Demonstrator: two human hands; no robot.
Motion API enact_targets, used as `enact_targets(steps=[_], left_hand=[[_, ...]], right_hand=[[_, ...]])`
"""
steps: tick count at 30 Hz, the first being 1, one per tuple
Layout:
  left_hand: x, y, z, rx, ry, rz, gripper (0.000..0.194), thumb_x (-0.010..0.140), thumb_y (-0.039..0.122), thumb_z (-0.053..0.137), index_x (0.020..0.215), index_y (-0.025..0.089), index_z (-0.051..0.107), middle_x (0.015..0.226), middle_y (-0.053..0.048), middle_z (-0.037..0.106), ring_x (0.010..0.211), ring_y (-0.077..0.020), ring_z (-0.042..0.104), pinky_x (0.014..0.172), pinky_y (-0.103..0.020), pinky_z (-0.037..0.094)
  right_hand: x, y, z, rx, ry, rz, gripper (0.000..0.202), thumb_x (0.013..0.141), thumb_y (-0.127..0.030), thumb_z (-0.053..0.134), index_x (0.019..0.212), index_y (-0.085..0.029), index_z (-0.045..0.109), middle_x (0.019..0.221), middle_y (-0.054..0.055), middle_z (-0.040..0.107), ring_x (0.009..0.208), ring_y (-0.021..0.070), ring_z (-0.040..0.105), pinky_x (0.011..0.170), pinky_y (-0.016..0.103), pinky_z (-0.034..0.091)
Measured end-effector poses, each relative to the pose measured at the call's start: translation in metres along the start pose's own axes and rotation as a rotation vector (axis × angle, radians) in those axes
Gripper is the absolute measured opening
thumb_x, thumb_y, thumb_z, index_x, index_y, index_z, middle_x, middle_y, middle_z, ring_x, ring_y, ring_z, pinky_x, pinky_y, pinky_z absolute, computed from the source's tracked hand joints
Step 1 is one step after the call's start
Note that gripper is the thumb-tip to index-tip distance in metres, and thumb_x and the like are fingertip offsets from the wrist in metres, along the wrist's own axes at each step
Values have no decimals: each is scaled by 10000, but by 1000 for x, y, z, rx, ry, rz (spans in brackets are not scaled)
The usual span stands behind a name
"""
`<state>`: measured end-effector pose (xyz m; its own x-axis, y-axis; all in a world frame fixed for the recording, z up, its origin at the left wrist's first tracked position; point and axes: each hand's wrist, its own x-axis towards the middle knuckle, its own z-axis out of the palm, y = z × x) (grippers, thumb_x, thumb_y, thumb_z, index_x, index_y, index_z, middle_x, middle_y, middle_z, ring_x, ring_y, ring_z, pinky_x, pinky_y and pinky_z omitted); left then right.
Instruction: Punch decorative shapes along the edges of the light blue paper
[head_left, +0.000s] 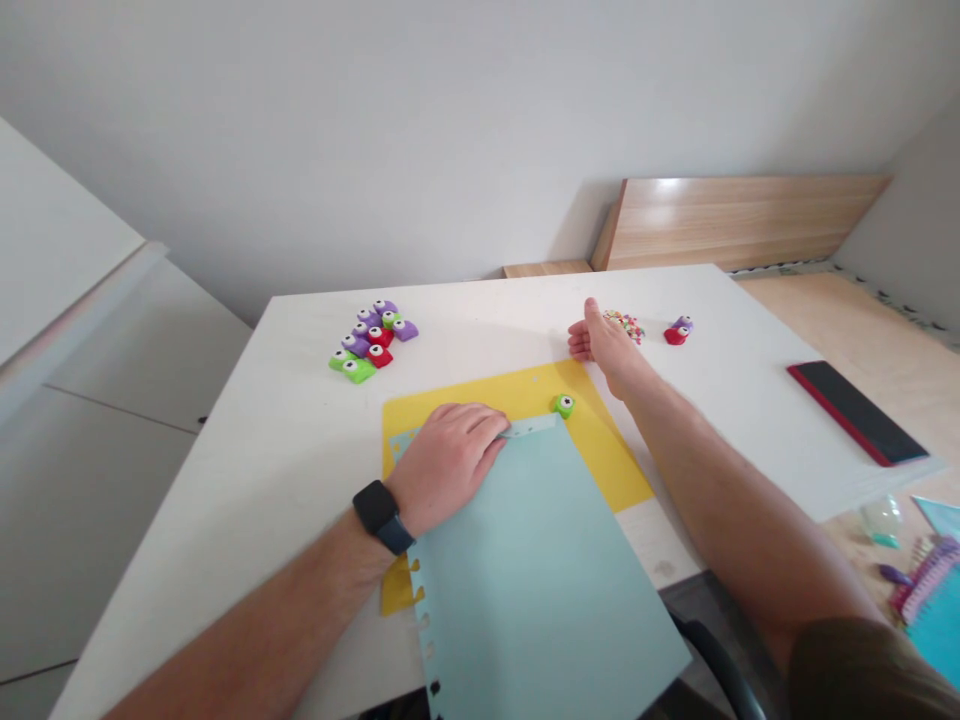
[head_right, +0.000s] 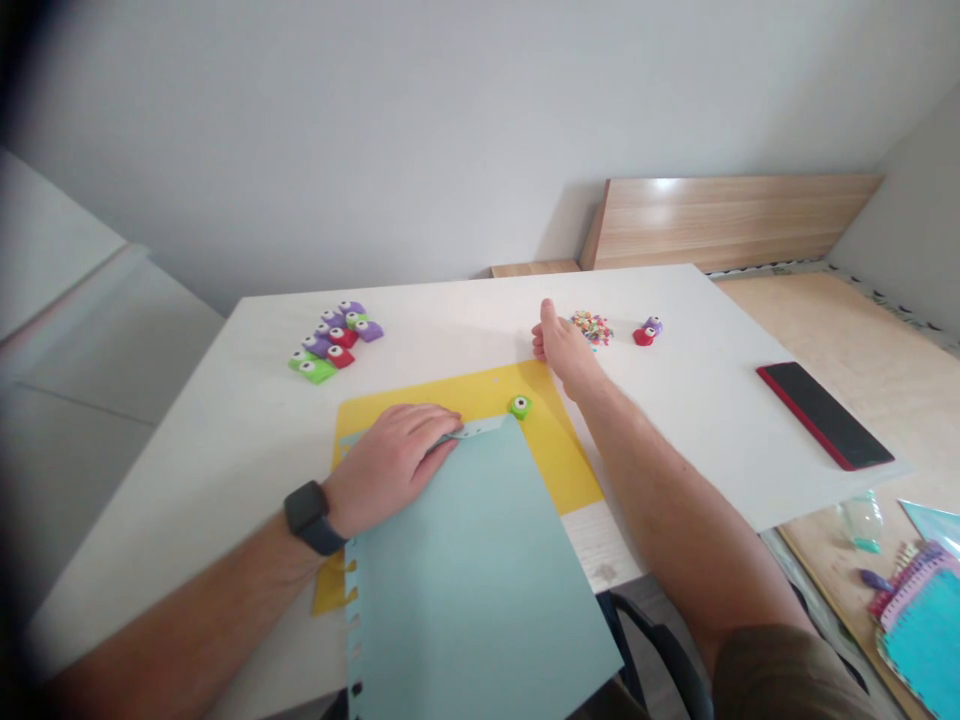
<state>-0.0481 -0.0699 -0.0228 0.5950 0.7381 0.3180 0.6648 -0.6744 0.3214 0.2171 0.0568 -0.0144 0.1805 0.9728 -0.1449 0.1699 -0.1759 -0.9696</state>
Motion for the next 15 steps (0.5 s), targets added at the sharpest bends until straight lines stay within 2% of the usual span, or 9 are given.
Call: enact_targets(steps=[3, 7, 9, 12, 15], left_hand=[[0, 0, 0, 2, -2, 1, 193, 1051, 268, 522, 1166, 183, 650, 1191, -86, 732, 1126, -241, 655, 1010, -453, 494], [0, 1, 0, 0, 1, 0, 187, 1052, 273, 519, 1159, 189, 648, 1188, -81, 732, 1124, -241, 658, 1012, -452, 493], [0, 1, 0, -3, 2, 1, 188, 1052, 270, 517, 1163, 191, 647, 1190, -80, 732, 1125, -240, 658, 1015, -451, 491], [0, 0, 0, -6, 2, 1, 191, 1052, 267, 516, 1163, 189, 650, 1189, -84, 732, 1123, -239, 658, 1013, -451, 492], [0, 1, 0, -7, -4, -2, 193, 1054, 267, 512, 1164, 185, 648, 1189, -87, 730, 1121, -240, 654, 1010, -451, 494]], right_hand=[[10, 3, -10, -56, 114, -45, 734, 852, -894, 426, 774, -200, 652, 820, 93, 682, 687, 177, 631, 638, 320, 543], [8, -2, -13, -1, 113, -106, 701, 890, -856, 420, 808, -205, 667, 854, 94, 700, 727, 179, 650, 649, 308, 552], [1, -7, -9, 82, 8, -128, 690, 902, -840, 425, 833, -201, 677, 873, 97, 712, 765, 182, 669, 689, 308, 567], [-14, -12, 1, 195, -283, -86, 720, 901, -847, 414, 867, -187, 699, 910, 112, 732, 823, 198, 695, 767, 326, 584], [-27, -10, 13, 232, -514, -62, 717, 914, -833, 412, 914, -183, 713, 970, 111, 747, 885, 202, 707, 849, 333, 582]])
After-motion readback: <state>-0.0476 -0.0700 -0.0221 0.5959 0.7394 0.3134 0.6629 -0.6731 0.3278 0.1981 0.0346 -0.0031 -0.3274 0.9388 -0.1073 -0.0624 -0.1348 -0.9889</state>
